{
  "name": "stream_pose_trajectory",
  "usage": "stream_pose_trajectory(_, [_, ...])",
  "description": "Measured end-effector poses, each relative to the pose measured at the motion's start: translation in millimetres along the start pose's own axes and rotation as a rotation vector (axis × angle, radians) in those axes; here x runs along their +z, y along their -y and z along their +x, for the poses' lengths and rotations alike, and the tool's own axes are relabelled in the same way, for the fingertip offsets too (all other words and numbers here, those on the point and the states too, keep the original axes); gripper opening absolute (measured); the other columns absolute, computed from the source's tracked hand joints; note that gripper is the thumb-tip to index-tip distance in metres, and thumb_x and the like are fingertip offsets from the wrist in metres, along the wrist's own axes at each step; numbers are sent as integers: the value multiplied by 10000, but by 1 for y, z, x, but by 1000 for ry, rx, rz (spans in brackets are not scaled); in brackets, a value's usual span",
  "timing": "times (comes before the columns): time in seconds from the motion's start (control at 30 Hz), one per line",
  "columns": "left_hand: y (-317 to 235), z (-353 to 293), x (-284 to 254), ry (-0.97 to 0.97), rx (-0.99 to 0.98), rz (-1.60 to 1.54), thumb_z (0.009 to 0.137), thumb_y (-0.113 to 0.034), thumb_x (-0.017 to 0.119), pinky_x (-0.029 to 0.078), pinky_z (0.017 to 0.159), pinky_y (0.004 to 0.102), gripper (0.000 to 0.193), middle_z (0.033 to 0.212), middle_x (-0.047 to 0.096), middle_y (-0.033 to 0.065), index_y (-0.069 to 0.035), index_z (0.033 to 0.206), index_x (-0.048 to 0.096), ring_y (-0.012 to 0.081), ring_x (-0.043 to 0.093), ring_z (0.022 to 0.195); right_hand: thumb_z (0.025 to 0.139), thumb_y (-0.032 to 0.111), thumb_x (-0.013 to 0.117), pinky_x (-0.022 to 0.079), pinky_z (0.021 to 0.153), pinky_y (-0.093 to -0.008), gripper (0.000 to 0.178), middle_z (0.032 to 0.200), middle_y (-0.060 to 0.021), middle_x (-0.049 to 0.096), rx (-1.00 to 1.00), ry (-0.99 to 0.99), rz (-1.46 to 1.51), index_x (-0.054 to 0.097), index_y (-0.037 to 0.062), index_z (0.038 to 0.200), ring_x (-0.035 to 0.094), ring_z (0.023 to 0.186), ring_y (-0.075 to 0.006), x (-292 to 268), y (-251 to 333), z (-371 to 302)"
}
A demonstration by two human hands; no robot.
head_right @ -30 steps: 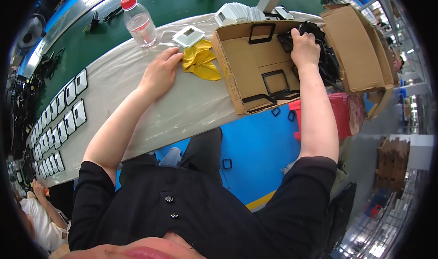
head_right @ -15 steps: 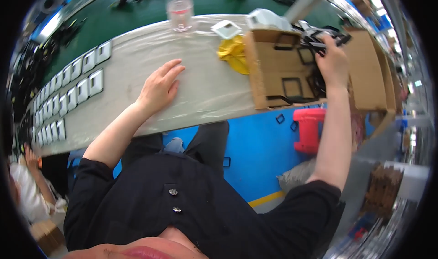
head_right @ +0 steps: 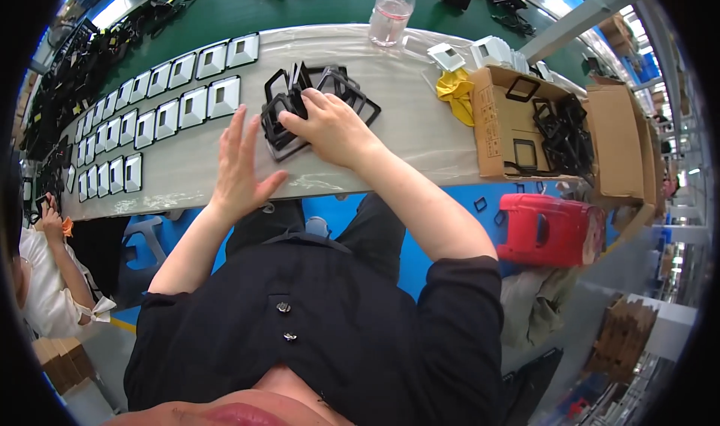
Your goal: Assembling plastic and metal components for light fixtures at a factory workbench.
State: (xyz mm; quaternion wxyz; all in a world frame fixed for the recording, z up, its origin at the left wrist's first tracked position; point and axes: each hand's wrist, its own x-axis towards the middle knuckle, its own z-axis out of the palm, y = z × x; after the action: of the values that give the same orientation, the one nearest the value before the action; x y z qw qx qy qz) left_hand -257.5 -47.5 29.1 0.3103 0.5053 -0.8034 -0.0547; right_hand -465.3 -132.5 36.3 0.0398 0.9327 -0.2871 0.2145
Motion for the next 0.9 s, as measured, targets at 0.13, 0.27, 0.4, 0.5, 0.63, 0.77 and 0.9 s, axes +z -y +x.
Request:
stream_pose_trajectory(0.13, [4, 5, 14, 101, -108, -13, 664, -359, 808, 202, 1075, 607, 1007, 1535, 139, 173, -174, 1479, 246, 369, 150, 1421, 664, 164, 687, 308, 1067, -466, 684, 1277, -199, 503, 24, 196, -23, 493, 237, 1316, 375, 1297, -372, -15, 5, 9])
stream_pose_trajectory(0.27, [4, 10, 22, 117, -25, -50, 635, -268, 820, 265, 1094, 502, 1005, 1512, 192, 209, -95, 1457, 268, 387, 250, 1380, 677, 159, 677, 289, 1083, -460, 738, 1335, -183, 465, 87, 281, -29, 451, 262, 1372, 390, 1276, -368, -37, 9, 0])
stream_pose_trajectory(0.4, [1, 23, 24, 100, 55, -93, 676, -267, 798, 280, 1085, 483, 946, 1471, 265, 242, -81, 1454, 293, 395, 270, 1368, 646, 153, 728, 399, 986, -445, 893, 1245, -208, 527, 274, 396, 92, 349, 274, 1447, 508, 1121, -385, -62, 10, -13])
stream_pose_trajectory(0.5, [-2, 29, 28, 126, 39, -49, 676, -245, 796, 288, 1085, 480, 912, 1483, 250, 245, -87, 1442, 325, 404, 276, 1363, 690, 142, 702, 453, 884, -415, 910, 1055, -188, 613, 313, 421, 115, 269, 252, 1483, 579, 988, -327, -72, -1, -20])
stream_pose_trajectory(0.63, [-3, 42, 39, 130, 25, -61, 695, -216, 769, 279, 1091, 481, 858, 1488, 241, 246, -77, 1428, 344, 412, 273, 1361, 779, 238, 696, 520, 784, -413, 705, 1000, -218, 648, 538, 144, 193, 394, 190, 1415, 645, 921, -344, -112, -38, -31])
stream_pose_trajectory(0.77, [-7, 48, 35, 145, 32, -15, 687, -212, 772, 282, 1094, 475, 848, 1475, 289, 226, -90, 1422, 367, 398, 298, 1353, 795, 260, 674, 510, 797, -389, 383, 1057, -162, 654, 857, -149, -240, 643, 52, 1115, 635, 942, -327, -162, -152, -99])
stream_pose_trajectory(0.9, [-9, 54, 29, 155, 126, -39, 695, -292, 756, 346, 1039, 479, 778, 1421, 363, 189, -102, 1370, 421, 370, 368, 1307, 696, 453, 730, 501, 887, -448, 768, 1196, -138, 620, 1269, 273, -573, 465, 179, 1363, 606, 1066, -336, -204, -239, -241])
